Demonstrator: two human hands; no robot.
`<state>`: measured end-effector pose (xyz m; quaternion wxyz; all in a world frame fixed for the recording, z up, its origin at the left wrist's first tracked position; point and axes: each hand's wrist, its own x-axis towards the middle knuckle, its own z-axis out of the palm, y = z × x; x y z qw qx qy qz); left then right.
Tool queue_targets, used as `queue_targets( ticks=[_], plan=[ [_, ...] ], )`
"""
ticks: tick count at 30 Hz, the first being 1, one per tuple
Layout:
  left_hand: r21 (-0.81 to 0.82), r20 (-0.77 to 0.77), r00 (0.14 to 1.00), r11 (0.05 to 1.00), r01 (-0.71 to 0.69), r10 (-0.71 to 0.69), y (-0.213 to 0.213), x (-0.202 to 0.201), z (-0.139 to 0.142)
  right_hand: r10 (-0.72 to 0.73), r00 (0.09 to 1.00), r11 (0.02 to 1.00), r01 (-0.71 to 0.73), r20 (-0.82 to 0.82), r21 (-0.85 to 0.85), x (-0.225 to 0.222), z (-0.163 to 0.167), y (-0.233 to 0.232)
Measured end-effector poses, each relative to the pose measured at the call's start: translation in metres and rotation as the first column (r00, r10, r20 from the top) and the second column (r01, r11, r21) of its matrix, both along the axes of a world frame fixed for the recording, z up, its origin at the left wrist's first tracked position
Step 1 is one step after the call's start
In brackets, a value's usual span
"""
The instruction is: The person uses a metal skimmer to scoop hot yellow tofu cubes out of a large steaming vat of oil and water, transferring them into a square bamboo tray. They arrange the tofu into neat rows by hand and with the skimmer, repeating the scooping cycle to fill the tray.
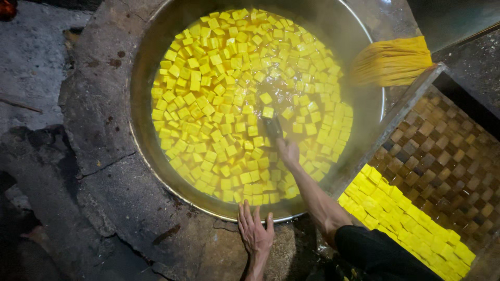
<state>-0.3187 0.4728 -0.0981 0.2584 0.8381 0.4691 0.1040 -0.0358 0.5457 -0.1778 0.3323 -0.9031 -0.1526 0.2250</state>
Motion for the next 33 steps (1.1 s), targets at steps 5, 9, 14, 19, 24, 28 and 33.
queue_targets(
  ticks=[5, 9, 14, 19, 24, 28, 33],
  plan=[
    [-0.04, -0.042, 0.999, 0.999, -0.01, 0.009, 0.001, 0.002, 0.007, -0.009, 0.998, 0.996, 0.004, 0.064, 0.088, 0.032, -0.012, 0.034],
    [-0.004, -0.007, 1.0, 1.0, -0.013, 0.013, 0.002, 0.006, 0.01, 0.024, 1.0, 0.999, -0.024, -0.011, 0.049, 0.069, -0.013, 0.062],
    [-0.015, 0.012, 1.0, 1.0, -0.025, 0.026, 0.003, 0.009, 0.008, 0.106, 0.983, 0.991, -0.092, 0.148, -0.095, 0.096, -0.01, 0.092],
    [0.049, 0.038, 0.999, 0.998, -0.024, 0.022, -0.003, 0.006, 0.008, -0.001, 0.999, 0.965, -0.013, 0.053, 0.262, 0.068, -0.004, 0.067],
    [0.078, 0.061, 0.998, 0.997, -0.025, 0.02, -0.016, 0.004, 0.012, -0.23, 0.951, 0.931, 0.277, -0.208, 0.237, -0.007, 0.006, -0.018],
    [0.091, 0.043, 0.999, 0.996, -0.022, 0.018, -0.025, 0.001, 0.014, -0.308, 0.921, 0.903, 0.362, -0.24, 0.232, -0.036, 0.017, -0.067],
    [0.002, -0.059, 0.998, 1.0, -0.001, 0.001, -0.029, -0.002, 0.015, -0.235, 0.966, 0.968, 0.243, -0.109, 0.062, -0.018, 0.028, -0.08]
  ],
)
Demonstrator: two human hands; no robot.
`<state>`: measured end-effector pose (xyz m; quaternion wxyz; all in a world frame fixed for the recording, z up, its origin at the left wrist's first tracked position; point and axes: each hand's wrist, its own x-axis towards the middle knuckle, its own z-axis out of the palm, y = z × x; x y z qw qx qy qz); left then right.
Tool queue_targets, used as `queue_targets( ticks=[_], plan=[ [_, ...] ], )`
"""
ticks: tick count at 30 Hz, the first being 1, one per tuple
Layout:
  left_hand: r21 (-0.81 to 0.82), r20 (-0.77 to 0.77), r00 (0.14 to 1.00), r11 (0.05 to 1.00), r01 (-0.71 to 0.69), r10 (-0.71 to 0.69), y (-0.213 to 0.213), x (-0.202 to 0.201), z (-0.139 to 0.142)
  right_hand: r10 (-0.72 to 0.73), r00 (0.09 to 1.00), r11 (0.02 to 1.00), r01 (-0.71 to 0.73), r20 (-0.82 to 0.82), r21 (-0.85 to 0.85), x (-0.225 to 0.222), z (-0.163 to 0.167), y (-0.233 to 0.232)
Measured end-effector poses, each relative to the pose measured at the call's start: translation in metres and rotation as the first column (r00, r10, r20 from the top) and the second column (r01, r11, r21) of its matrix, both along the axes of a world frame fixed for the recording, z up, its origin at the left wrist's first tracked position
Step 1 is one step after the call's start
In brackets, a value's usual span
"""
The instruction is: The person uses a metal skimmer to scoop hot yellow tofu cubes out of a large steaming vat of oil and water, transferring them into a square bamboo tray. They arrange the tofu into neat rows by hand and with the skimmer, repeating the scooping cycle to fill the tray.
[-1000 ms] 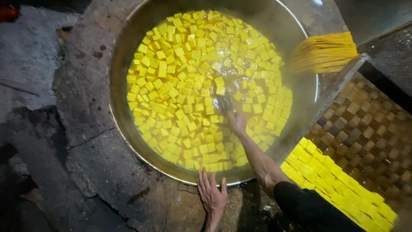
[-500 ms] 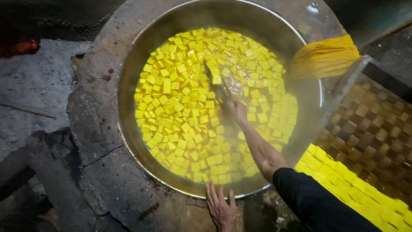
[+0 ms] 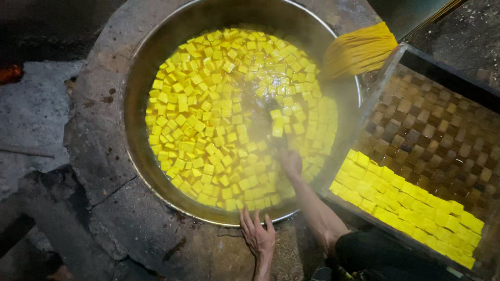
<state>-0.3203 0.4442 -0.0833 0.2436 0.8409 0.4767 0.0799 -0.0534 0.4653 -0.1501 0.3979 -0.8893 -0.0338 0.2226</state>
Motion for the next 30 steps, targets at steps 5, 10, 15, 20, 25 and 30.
queue_targets(
  ticks=[5, 10, 15, 20, 25, 30],
  plan=[
    [-0.018, 0.003, 1.0, 1.0, -0.022, 0.022, 0.002, 0.004, -0.003, -0.025, 0.988, 0.999, 0.021, 0.154, 0.024, 0.049, 0.001, 0.041],
    [0.082, 0.058, 0.998, 0.997, -0.001, -0.004, -0.005, 0.005, -0.006, -0.086, 0.973, 0.979, 0.042, 0.216, 0.2, 0.095, 0.023, 0.072],
    [0.098, 0.016, 1.0, 0.995, 0.0, -0.002, -0.019, 0.006, -0.014, -0.131, 0.991, 0.853, 0.092, 0.04, 0.514, 0.112, 0.075, 0.043],
    [0.265, 0.002, 1.0, 0.964, -0.023, 0.023, -0.039, 0.006, -0.021, -0.037, 0.998, 0.881, 0.013, 0.042, 0.474, 0.121, 0.13, -0.091],
    [0.323, 0.1, 0.992, 0.94, -0.109, 0.08, -0.074, 0.004, 0.013, 0.086, 0.992, 0.903, -0.116, 0.09, 0.413, 0.132, 0.163, -0.304],
    [0.186, 0.21, 0.975, 0.975, -0.118, 0.078, -0.111, 0.022, 0.073, 0.209, 0.952, 0.976, -0.219, 0.222, 0.02, 0.125, 0.203, -0.478]
  ],
)
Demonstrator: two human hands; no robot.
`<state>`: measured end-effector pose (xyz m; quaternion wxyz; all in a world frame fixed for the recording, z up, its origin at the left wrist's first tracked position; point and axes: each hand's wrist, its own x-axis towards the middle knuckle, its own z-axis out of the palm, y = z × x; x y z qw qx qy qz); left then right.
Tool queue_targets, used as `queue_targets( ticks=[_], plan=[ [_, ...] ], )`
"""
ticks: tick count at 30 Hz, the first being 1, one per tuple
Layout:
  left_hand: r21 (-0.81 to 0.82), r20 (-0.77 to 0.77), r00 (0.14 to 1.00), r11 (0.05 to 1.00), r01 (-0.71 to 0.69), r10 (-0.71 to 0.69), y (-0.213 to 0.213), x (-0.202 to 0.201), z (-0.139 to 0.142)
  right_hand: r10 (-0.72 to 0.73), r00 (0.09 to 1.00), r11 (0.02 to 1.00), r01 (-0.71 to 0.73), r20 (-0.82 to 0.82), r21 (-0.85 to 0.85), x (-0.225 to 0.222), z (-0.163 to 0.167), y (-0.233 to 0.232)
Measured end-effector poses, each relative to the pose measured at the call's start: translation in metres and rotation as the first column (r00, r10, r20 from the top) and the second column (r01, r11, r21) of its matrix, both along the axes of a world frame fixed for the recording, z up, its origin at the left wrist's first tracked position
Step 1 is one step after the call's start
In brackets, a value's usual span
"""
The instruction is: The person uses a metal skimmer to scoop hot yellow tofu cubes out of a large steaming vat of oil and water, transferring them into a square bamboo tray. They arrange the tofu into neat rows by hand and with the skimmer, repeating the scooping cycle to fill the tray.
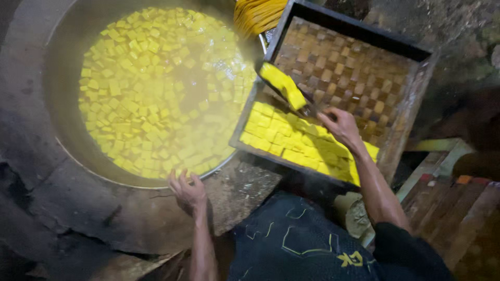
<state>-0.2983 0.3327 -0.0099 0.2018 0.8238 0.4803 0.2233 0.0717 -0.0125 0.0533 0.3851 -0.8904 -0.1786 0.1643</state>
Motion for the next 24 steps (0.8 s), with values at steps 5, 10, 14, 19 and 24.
queue_targets(
  ticks=[5, 10, 14, 19, 24],
  plan=[
    [0.199, 0.182, 0.967, 0.97, 0.139, -0.176, -0.03, 0.052, 0.017, 0.104, 0.98, 0.974, -0.066, 0.17, -0.216, 0.017, -0.015, -0.06],
    [0.208, 0.219, 0.956, 0.967, 0.147, -0.193, -0.069, 0.07, 0.01, 0.284, 0.886, 0.95, -0.209, 0.365, -0.231, 0.028, -0.052, -0.056],
    [0.228, 0.224, 0.956, 0.964, 0.136, -0.188, -0.084, 0.062, 0.012, 0.246, 0.848, 0.947, -0.109, 0.469, -0.301, 0.013, -0.061, -0.056],
    [0.202, 0.206, 0.968, 0.974, 0.099, -0.141, -0.098, 0.053, 0.016, 0.322, 0.784, 0.941, -0.204, 0.53, -0.27, 0.001, -0.064, -0.07],
    [0.22, 0.188, 0.958, 0.96, 0.173, -0.216, -0.096, 0.071, 0.015, 0.364, 0.752, 0.929, -0.249, 0.549, -0.276, 0.002, -0.065, -0.07]
  ],
)
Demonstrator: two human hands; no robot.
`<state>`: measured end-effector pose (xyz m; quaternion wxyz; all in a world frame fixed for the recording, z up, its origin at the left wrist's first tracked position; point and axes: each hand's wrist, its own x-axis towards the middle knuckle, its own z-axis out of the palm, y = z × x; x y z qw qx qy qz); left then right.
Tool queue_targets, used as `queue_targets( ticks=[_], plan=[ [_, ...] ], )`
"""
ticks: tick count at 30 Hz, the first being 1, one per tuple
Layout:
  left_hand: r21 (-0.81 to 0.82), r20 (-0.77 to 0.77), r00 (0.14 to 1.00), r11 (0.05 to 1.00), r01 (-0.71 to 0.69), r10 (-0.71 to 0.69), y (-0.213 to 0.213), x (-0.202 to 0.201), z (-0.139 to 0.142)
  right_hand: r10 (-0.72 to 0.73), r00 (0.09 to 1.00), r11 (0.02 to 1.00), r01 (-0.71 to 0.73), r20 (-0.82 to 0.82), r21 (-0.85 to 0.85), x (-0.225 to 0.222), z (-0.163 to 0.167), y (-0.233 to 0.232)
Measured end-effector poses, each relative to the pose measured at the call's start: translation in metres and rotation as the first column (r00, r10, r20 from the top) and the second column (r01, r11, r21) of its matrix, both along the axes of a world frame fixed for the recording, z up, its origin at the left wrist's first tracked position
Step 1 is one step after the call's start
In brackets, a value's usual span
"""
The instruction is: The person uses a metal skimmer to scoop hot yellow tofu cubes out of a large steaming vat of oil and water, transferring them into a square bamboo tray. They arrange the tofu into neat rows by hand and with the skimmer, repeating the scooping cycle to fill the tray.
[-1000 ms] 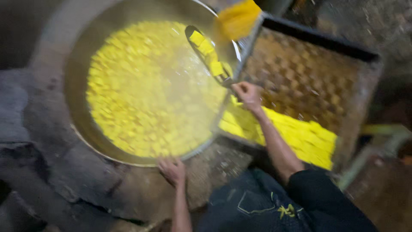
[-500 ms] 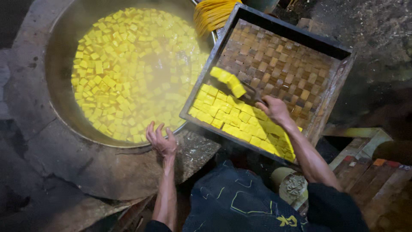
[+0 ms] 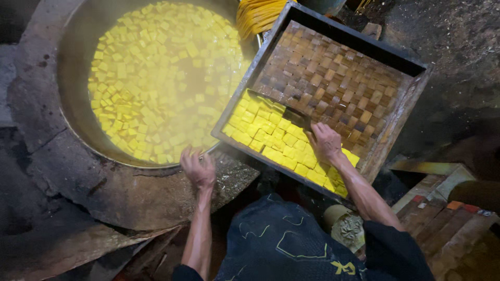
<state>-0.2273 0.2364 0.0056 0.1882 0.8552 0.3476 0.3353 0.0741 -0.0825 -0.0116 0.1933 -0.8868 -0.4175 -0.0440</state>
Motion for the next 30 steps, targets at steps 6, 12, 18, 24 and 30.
queue_targets(
  ticks=[6, 12, 18, 24, 30],
  plan=[
    [0.024, 0.011, 0.999, 0.999, 0.029, -0.03, 0.023, 0.009, -0.006, -0.226, 0.955, 0.919, 0.274, -0.191, 0.282, -0.023, 0.028, 0.055],
    [-0.107, -0.027, 0.995, 0.99, -0.097, 0.095, 0.092, -0.042, -0.021, 0.201, 0.57, 0.738, 0.447, -0.797, 0.506, -0.116, 0.039, 0.247],
    [-0.078, -0.359, 0.928, 0.988, -0.134, 0.098, 0.159, -0.083, -0.04, 0.035, 0.262, 0.83, 0.53, -0.964, 0.174, -0.194, 0.006, 0.439],
    [-0.243, -0.419, 0.908, 0.961, -0.133, 0.019, 0.191, -0.089, -0.052, -0.348, 0.172, 0.846, 0.482, -0.921, -0.23, -0.234, -0.056, 0.504],
    [-0.307, -0.332, 0.942, 0.938, -0.162, 0.054, 0.215, -0.085, -0.06, -0.467, 0.429, 0.807, 0.564, -0.773, -0.175, -0.196, -0.105, 0.616]
  ],
)
